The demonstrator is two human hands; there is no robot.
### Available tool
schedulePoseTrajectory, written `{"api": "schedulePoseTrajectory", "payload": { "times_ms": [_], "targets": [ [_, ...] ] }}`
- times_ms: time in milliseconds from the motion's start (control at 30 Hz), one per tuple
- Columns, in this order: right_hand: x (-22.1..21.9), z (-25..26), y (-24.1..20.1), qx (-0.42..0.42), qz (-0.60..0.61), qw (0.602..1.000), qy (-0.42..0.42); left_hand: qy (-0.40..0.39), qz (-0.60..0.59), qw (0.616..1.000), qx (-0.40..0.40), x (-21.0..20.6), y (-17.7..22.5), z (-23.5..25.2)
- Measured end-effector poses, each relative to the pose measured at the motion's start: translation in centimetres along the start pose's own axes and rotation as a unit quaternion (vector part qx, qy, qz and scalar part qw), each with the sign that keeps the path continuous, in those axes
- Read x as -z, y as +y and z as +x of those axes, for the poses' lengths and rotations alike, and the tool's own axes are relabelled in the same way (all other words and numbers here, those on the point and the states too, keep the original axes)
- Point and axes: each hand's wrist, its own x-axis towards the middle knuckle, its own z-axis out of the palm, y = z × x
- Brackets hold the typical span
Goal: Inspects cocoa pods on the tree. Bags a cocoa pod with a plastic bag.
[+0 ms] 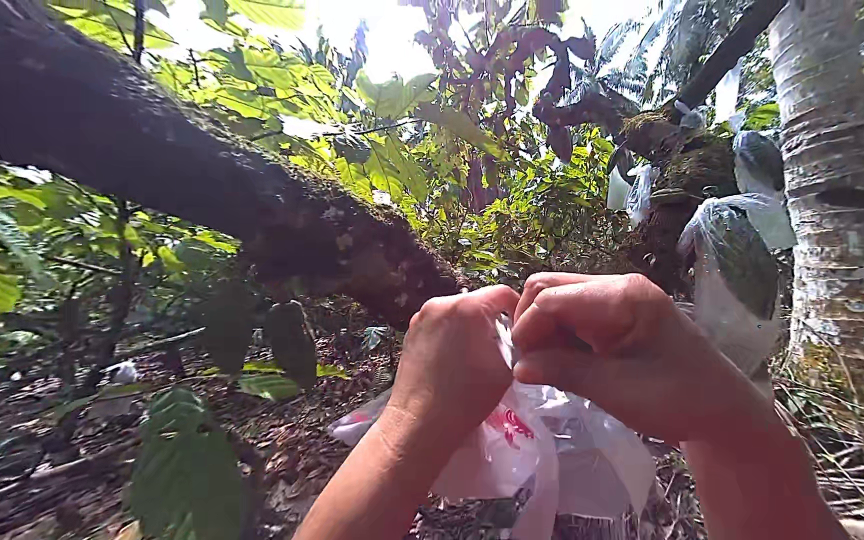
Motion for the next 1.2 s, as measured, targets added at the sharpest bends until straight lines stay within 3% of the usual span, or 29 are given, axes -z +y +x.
{"api": "schedulePoseTrajectory", "payload": {
  "times_ms": [67,133,233,300,400,433,500,600,667,800,900,1033,1200],
  "targets": [
    [0.2,0.4,0.7,0.011,0.009,0.998,0.056,-0.008,-0.026,0.999,0.043,0.3,-1.0,0.1],
    [0.6,1.1,2.0,0.017,-0.035,0.988,0.152,-0.062,-0.155,0.98,0.105,1.4,-2.4,0.2],
    [0.2,1.5,6.0,-0.019,-0.174,0.949,0.262,-0.117,-0.41,0.886,0.184,2.8,-3.9,0.3],
    [-1.6,0.4,8.3,-0.049,-0.251,0.933,0.251,-0.129,-0.458,0.868,0.142,2.3,-6.4,0.2],
    [-5.2,-2.1,8.9,0.01,-0.334,0.925,0.18,-0.122,-0.514,0.847,0.055,-0.6,-10.1,-0.2],
    [-6.0,-2.7,7.8,0.018,-0.35,0.925,0.148,-0.111,-0.517,0.846,0.067,-0.8,-9.9,-0.5],
    [-6.2,-2.7,5.5,0.033,-0.371,0.922,0.107,-0.091,-0.5,0.852,0.124,0.1,-7.1,-1.0],
    [-4.7,-1.0,4.4,0.069,-0.375,0.919,0.101,-0.101,-0.397,0.904,0.122,2.0,-4.1,-1.0],
    [-3.6,0.6,5.0,0.084,-0.328,0.933,0.12,-0.124,-0.375,0.91,0.13,2.5,-4.0,-0.8],
    [-3.3,2.4,6.8,0.013,-0.113,0.987,0.117,-0.132,-0.395,0.897,0.15,2.6,-3.8,-0.8],
    [-3.9,2.2,7.0,-0.057,0.003,0.99,0.126,-0.114,-0.412,0.886,0.18,2.4,-3.8,-0.7],
    [-4.0,1.4,7.0,-0.107,0.079,0.979,0.152,-0.09,-0.377,0.904,0.179,2.0,-3.7,-0.9],
    [-4.4,1.0,7.2,-0.114,0.051,0.98,0.158,-0.057,-0.278,0.953,0.103,1.4,-4.0,-1.1]
  ]
}}
